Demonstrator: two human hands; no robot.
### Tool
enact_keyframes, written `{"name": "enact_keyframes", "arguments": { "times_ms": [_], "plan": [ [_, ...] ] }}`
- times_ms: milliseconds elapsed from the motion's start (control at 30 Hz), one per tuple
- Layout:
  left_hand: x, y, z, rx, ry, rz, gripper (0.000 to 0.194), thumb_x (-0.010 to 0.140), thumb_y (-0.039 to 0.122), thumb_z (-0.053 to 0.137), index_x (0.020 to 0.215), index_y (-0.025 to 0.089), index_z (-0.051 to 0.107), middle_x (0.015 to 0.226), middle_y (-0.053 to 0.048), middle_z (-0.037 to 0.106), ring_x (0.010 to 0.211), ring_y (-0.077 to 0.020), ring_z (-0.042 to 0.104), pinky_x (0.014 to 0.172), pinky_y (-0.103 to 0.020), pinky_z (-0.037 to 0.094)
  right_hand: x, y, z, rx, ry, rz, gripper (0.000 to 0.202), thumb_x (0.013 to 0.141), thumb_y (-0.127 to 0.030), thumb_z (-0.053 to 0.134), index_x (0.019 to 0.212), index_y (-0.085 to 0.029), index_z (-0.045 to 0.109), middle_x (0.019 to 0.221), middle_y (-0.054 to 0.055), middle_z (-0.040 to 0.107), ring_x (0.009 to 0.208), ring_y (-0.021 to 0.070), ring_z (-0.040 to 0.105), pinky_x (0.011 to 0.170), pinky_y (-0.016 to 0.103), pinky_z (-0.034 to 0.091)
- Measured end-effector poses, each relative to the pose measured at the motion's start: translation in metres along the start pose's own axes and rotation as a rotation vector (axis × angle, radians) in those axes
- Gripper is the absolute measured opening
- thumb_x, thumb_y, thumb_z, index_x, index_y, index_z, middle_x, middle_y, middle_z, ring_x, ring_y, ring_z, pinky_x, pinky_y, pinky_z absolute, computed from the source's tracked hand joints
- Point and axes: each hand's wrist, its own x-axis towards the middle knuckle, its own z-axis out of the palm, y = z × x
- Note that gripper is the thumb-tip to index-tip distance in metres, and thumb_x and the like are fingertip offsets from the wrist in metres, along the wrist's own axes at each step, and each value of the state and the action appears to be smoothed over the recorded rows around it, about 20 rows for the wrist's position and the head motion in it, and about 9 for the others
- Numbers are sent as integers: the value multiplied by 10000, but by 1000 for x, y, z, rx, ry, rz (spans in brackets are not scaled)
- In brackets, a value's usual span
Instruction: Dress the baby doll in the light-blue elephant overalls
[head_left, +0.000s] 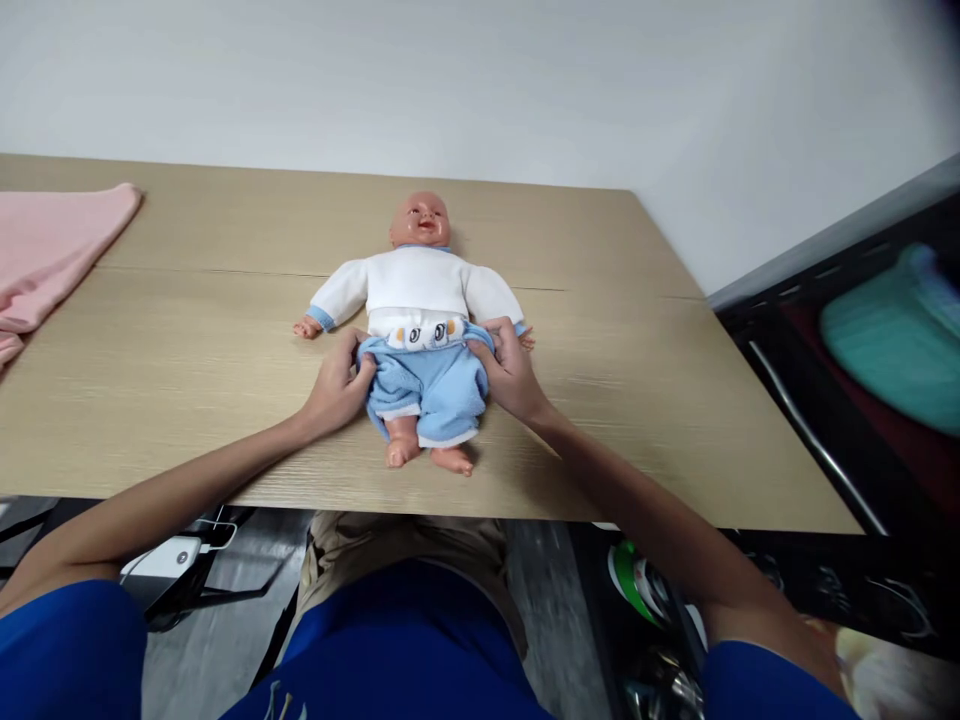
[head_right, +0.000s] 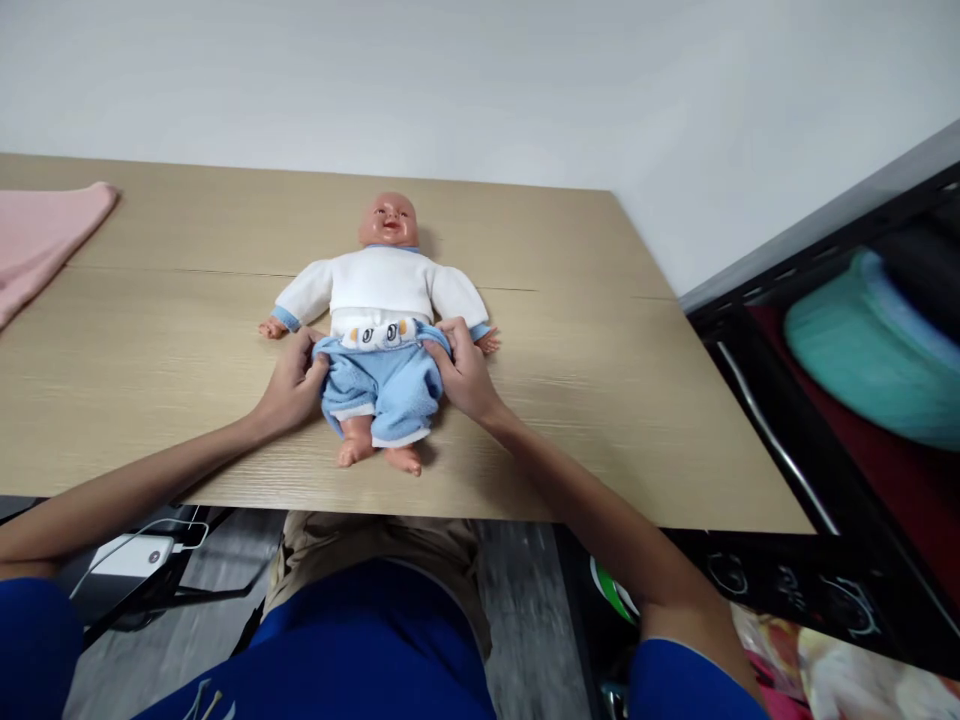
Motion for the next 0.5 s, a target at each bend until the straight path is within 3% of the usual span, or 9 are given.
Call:
{"name": "enact_keyframes", "arguments": {
  "times_ms": [67, 133, 233, 300, 333, 500],
  "plan": [
    [11, -11, 4, -72, 28, -78, 309, 1169, 563, 590, 1095, 264, 559, 866, 6, 594, 767, -207, 579, 750, -381, 521, 10, 4, 9, -24, 39, -8, 485, 1069, -766, 704, 1148, -299, 601, 897, -19, 579, 814, 212, 565, 826, 372, 503],
    [19, -19, 5, -148, 21, -109, 399, 1155, 662, 599, 1114, 267, 559, 832, 22, 552, 727, -193, 534, 700, -350, 479, 19, 7, 15, -12, 40, -26, 489, 1066, -768, 699, 1122, -294, 595, 933, -9, 597, 841, 215, 581, 839, 371, 516],
    [20, -22, 2, -134, 75, -42, 471, 1111, 723, 662, 1158, 256, 621, 1105, -63, 671, 1020, -245, 656, 847, -371, 558, 21, 12, 18, -22, 55, -75, 457, 1078, -739, 696, 1116, -291, 611, 1029, 20, 645, 990, 239, 642, 959, 391, 543],
    [18, -21, 0, -100, 85, 20, 481, 1103, 719, 681, 1198, 249, 656, 1348, -114, 675, 1266, -288, 650, 995, -401, 576, 18, 15, 17, -28, 73, -97, 433, 1095, -719, 682, 1152, -294, 618, 1095, 35, 674, 1084, 252, 669, 1046, 408, 543],
    [18, -20, 0, -97, 70, 30, 485, 1108, 721, 673, 1209, 246, 660, 1376, -121, 678, 1293, -294, 648, 1026, -411, 573, 17, 16, 16, -27, 81, -96, 433, 1099, -721, 674, 1166, -297, 614, 1103, 35, 678, 1091, 252, 675, 1062, 413, 545],
    [44, -26, 8, -156, 68, -72, 566, 1098, 805, 630, 1167, 243, 618, 1020, -45, 658, 959, -244, 638, 918, -411, 566, 38, 26, 23, -40, 188, -32, 546, 1032, -831, 691, 1131, -304, 586, 1037, 25, 661, 1005, 251, 650, 1066, 437, 579]
  ]
}}
